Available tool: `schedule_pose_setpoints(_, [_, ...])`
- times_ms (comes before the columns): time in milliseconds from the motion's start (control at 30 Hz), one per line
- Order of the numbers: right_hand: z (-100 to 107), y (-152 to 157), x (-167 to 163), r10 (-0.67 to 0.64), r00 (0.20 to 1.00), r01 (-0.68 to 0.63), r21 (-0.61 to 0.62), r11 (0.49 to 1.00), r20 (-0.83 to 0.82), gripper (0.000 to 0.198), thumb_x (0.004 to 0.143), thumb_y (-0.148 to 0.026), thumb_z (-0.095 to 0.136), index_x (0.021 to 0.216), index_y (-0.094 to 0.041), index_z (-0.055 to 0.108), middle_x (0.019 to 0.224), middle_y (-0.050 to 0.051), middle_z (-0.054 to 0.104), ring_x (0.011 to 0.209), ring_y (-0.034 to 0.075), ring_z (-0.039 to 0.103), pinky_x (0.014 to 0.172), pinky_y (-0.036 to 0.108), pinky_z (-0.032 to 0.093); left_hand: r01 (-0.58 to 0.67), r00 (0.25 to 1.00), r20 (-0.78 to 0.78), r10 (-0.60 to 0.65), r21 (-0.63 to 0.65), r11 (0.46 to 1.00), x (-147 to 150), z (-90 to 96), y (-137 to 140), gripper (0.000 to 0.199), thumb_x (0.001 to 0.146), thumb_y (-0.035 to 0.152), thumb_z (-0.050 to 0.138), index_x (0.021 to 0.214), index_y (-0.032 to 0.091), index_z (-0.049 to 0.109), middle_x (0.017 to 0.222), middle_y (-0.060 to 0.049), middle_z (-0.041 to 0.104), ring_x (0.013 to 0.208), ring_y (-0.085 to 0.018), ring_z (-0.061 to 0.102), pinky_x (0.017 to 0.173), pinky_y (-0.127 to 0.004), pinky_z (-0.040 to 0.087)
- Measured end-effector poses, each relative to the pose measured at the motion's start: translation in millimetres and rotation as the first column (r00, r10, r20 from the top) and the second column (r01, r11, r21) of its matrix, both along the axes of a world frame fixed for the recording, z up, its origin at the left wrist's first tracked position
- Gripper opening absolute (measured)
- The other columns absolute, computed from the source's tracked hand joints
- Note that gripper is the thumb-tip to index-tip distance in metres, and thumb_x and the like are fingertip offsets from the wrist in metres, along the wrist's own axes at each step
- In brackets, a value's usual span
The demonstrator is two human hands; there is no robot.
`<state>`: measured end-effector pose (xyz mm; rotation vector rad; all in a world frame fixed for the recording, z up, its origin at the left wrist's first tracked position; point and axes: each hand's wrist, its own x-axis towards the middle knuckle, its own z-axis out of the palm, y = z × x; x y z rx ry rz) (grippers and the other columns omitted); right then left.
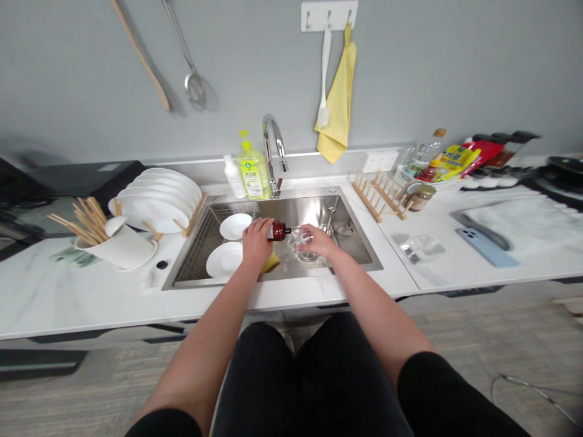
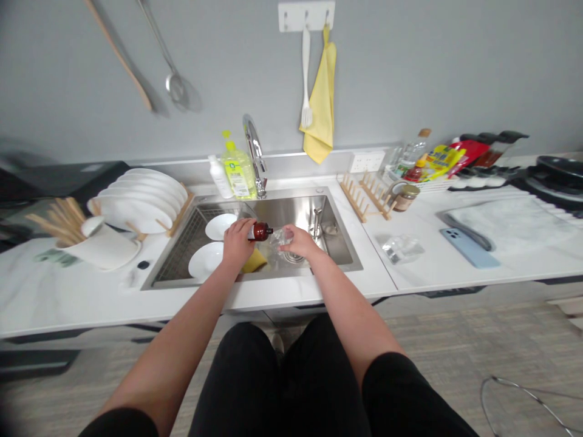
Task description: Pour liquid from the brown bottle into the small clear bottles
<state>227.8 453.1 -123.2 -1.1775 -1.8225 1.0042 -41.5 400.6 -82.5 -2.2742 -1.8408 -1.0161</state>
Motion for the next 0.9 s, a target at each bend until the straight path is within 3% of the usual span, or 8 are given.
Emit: schedule_pose_setpoints(900, [-8.9,4.3,-0.2,-0.001,0.999,0.000,0.026,1.000,0.051,0.070,0.064,-0.035,0.104,0.126,-0.026,0.074,0.117,0.003,0.081,0.103,0.025,0.078,0.094,0.037,0.062,-0.014,0.995,-0.099,0.021,0.066,0.998,-0.7,-3.3,1.8,0.068,0.092,0.006,0.056,0.156,0.026,0.071,0.162,-0.009,0.071,0.159,-0.034,0.055,0.136,-0.054,0.035])
